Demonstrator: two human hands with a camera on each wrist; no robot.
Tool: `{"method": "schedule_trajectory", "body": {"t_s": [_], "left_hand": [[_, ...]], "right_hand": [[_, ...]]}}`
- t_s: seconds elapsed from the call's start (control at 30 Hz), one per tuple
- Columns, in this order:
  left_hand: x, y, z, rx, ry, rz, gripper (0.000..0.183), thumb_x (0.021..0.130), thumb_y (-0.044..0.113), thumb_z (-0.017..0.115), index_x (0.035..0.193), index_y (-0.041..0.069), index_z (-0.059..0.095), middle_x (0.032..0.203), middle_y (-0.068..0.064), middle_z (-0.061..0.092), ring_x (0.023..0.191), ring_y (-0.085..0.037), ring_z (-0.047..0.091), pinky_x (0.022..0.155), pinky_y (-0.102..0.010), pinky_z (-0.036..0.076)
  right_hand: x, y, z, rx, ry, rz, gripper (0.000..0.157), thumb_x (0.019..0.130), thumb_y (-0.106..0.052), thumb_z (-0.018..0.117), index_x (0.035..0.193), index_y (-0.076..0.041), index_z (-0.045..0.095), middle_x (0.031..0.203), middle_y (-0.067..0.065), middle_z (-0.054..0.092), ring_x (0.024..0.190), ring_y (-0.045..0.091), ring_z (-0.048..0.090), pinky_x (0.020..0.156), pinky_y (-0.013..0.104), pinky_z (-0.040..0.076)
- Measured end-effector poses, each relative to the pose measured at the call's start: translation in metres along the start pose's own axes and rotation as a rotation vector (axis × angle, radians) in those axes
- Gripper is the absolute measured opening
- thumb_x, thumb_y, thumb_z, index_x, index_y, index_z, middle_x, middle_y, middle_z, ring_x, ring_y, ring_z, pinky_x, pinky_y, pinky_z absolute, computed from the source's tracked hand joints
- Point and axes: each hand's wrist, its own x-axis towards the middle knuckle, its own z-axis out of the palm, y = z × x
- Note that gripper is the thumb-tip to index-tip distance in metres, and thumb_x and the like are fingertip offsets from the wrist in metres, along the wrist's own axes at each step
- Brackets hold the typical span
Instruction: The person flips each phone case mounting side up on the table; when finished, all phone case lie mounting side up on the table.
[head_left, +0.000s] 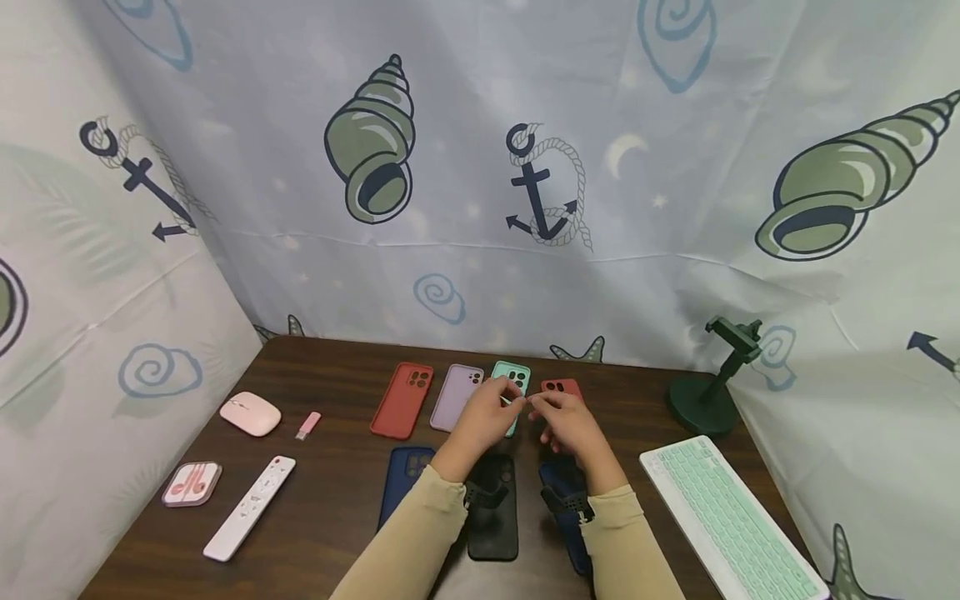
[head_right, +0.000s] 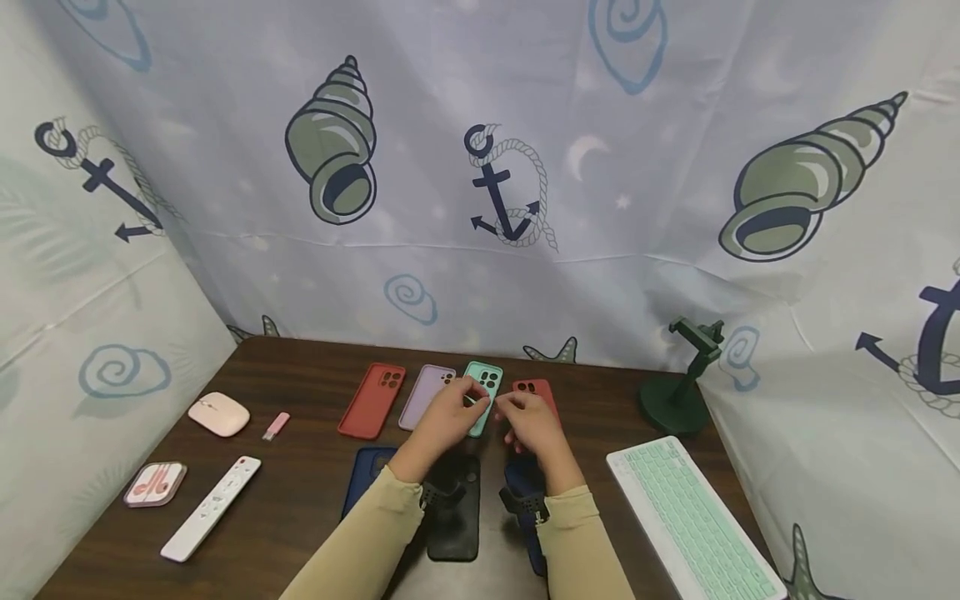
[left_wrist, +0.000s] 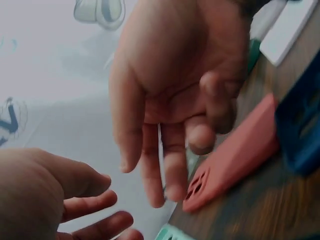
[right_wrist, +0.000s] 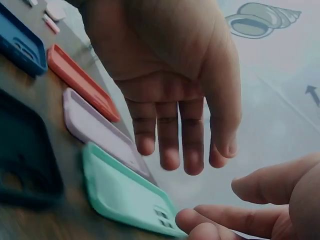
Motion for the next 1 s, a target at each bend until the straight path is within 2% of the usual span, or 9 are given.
{"method": "schedule_trajectory", "body": {"t_s": [0.1,0.17,0.3,0.5,0.63,0.73,0.87,1.0], "left_hand": [[-0.001,0.010,0.009,-0.071,-0.051,0.000,0.012,0.101,0.030,0.063,0.108,0.022,0.066,0.109,0.001,0.067,0.093,-0.015,0.063,0.077,-0.034,0.051],[0.000,0.016,0.017,-0.080,-0.072,0.008,0.015,0.101,0.031,0.062,0.111,0.021,0.067,0.110,0.002,0.067,0.095,-0.013,0.063,0.080,-0.032,0.051],[0.005,0.024,0.033,-0.098,-0.090,0.019,0.021,0.101,0.030,0.062,0.118,0.017,0.067,0.114,-0.001,0.065,0.098,-0.014,0.064,0.084,-0.034,0.053],[0.010,0.028,0.054,-0.136,-0.089,0.007,0.026,0.101,0.028,0.061,0.123,0.013,0.064,0.123,-0.013,0.058,0.110,-0.026,0.065,0.090,-0.039,0.055],[0.007,0.025,0.066,-0.143,-0.078,-0.042,0.031,0.101,0.031,0.061,0.126,0.013,0.062,0.123,-0.015,0.054,0.099,-0.021,0.061,0.082,-0.036,0.052],[0.006,0.022,0.071,-0.126,-0.067,-0.055,0.035,0.100,0.033,0.062,0.127,0.011,0.061,0.122,-0.014,0.053,0.090,-0.016,0.055,0.078,-0.034,0.048],[0.006,0.016,0.076,-0.114,-0.071,-0.025,0.036,0.101,0.031,0.062,0.129,0.009,0.061,0.122,-0.013,0.055,0.094,-0.018,0.058,0.082,-0.034,0.050],[0.005,0.010,0.079,-0.114,-0.101,-0.029,0.036,0.101,0.030,0.062,0.130,0.010,0.061,0.123,-0.010,0.058,0.104,-0.021,0.061,0.087,-0.037,0.052]], "right_hand": [[-0.005,0.000,-0.017,-0.036,0.047,0.015,0.036,0.104,-0.037,0.055,0.125,-0.011,0.067,0.090,0.012,0.069,0.053,0.016,0.056,0.045,0.028,0.041],[-0.007,0.001,-0.029,-0.072,0.077,0.013,0.039,0.104,-0.038,0.054,0.127,-0.009,0.067,0.089,0.013,0.069,0.056,0.016,0.057,0.048,0.029,0.043],[-0.008,0.011,-0.051,-0.109,0.119,0.004,0.042,0.106,-0.037,0.053,0.133,-0.007,0.063,0.102,0.016,0.069,0.063,0.017,0.058,0.055,0.031,0.047],[-0.006,0.031,-0.074,-0.074,0.160,0.021,0.041,0.107,-0.034,0.050,0.135,-0.006,0.062,0.113,0.021,0.068,0.063,0.019,0.059,0.050,0.031,0.046],[-0.005,0.043,-0.083,-0.070,0.167,0.038,0.043,0.108,-0.037,0.049,0.137,-0.008,0.061,0.116,0.019,0.067,0.065,0.019,0.060,0.050,0.031,0.047],[-0.002,0.053,-0.088,-0.008,0.139,0.047,0.044,0.107,-0.039,0.050,0.138,-0.010,0.060,0.118,0.019,0.065,0.066,0.018,0.058,0.051,0.031,0.047],[0.004,0.068,-0.092,0.038,0.142,0.060,0.043,0.107,-0.039,0.051,0.139,-0.012,0.060,0.121,0.018,0.062,0.065,0.017,0.055,0.051,0.029,0.045],[0.009,0.077,-0.090,-0.034,0.156,0.068,0.040,0.106,-0.034,0.052,0.135,-0.009,0.063,0.120,0.018,0.064,0.063,0.016,0.055,0.048,0.029,0.043]]}}
